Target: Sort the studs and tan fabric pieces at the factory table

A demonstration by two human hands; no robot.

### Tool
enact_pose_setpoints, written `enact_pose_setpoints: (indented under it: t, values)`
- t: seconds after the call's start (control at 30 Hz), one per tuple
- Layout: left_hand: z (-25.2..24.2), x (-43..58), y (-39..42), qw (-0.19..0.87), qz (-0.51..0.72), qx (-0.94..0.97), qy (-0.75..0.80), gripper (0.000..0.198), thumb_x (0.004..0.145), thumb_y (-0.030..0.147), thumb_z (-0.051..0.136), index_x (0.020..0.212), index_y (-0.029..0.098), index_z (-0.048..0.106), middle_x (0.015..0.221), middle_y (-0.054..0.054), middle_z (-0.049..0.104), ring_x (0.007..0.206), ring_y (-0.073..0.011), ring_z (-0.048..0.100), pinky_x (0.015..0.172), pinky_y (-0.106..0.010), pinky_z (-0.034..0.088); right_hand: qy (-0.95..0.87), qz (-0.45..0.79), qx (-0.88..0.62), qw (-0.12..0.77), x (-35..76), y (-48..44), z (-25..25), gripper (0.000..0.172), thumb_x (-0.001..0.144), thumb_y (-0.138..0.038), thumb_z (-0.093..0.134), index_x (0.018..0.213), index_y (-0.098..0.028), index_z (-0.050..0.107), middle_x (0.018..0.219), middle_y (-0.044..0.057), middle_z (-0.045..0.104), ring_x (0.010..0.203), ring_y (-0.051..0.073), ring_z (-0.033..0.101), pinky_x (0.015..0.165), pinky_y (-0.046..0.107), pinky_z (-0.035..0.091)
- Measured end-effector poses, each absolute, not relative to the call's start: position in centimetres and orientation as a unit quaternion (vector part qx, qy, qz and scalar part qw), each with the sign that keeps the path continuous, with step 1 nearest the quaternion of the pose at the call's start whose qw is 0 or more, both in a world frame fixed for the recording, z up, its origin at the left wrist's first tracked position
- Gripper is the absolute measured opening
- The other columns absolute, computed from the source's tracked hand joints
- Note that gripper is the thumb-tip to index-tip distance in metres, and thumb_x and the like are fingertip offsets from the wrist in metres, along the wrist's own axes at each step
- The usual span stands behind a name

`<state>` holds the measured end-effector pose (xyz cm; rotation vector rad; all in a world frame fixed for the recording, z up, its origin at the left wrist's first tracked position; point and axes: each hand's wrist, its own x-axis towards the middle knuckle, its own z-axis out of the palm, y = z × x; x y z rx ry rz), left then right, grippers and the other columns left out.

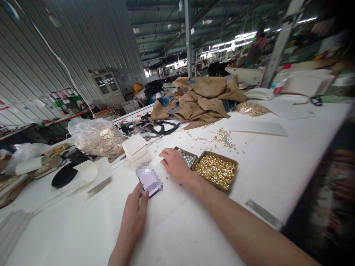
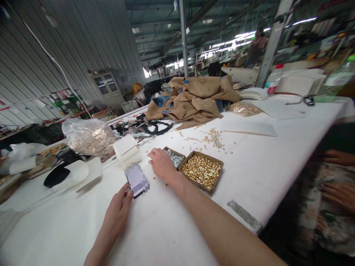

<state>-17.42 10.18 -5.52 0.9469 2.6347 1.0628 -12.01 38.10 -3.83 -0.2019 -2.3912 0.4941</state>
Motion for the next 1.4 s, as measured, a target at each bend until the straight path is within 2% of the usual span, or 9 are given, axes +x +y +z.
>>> enact_pose_setpoints:
  t: [0.3,0.5,0.67,1.0,1.17,1.4]
  values:
    - [-5.4,-17.2,10.3,0.059,0.356,0.33,0.872,0.073,0.11,0.067,0.042,0.158,0.013,0.055,0.141,-0.019,0.066,0.127,-0.0343,0.061,0.113,-0.054,0.044,-0.907,0.252,-0.114,0.318,-12.2,37.4,-3.8,0.026,0.102,-0.021,0.078,0.128,-0.021,0.077,0.129,0.005,0.072,0.123,0.024,0.062,0.114,0.037,0.045]
    - [-5.8,-17.5,10.2,0.05,0.353,0.336,0.872,0.069,0.111,0.065,0.043,0.158,0.016,0.055,0.133,-0.016,0.068,0.12,-0.0341,0.061,0.108,-0.052,0.046,-0.926,0.164,-0.13,0.314,-11.6,37.5,-2.8,0.016,0.108,-0.022,0.067,0.119,-0.022,0.078,0.123,0.005,0.074,0.117,0.025,0.064,0.103,0.04,0.045]
    - [-5.8,-17.6,9.9,0.056,0.355,0.328,0.873,0.07,0.111,0.066,0.042,0.16,0.017,0.054,0.135,-0.016,0.066,0.121,-0.0338,0.06,0.109,-0.052,0.045,-0.942,0.109,-0.177,0.262,-10.7,37.7,-1.5,0.014,0.106,-0.024,0.067,0.109,-0.021,0.081,0.115,0.008,0.076,0.111,0.028,0.066,0.097,0.042,0.045]
    - [-5.9,-17.5,9.8,0.067,0.353,0.317,0.878,0.074,0.111,0.069,0.04,0.162,0.017,0.052,0.136,-0.016,0.065,0.113,-0.0341,0.06,0.106,-0.052,0.045,-0.951,0.125,-0.206,0.196,-10.6,38.4,-2.2,0.015,0.103,-0.031,0.074,0.11,-0.022,0.084,0.116,0.01,0.076,0.115,0.027,0.07,0.099,0.037,0.05]
    - [-6.0,-17.7,9.9,0.06,0.363,0.316,0.874,0.072,0.112,0.068,0.042,0.16,0.016,0.054,0.134,-0.016,0.065,0.116,-0.0338,0.06,0.107,-0.051,0.045,-0.953,0.111,-0.206,0.191,-10.7,38.6,-2.2,0.016,0.104,-0.032,0.072,0.105,-0.022,0.085,0.113,0.009,0.078,0.109,0.028,0.071,0.091,0.038,0.05]
    - [-6.0,-17.7,9.7,0.068,0.375,0.301,0.874,0.068,0.112,0.067,0.045,0.161,0.02,0.054,0.134,-0.012,0.066,0.122,-0.0317,0.06,0.111,-0.05,0.045,-0.951,0.125,-0.22,0.177,-10.7,38.8,-2.1,0.019,0.104,-0.023,0.066,0.096,-0.022,0.083,0.109,0.008,0.08,0.1,0.025,0.072,0.08,0.037,0.043]
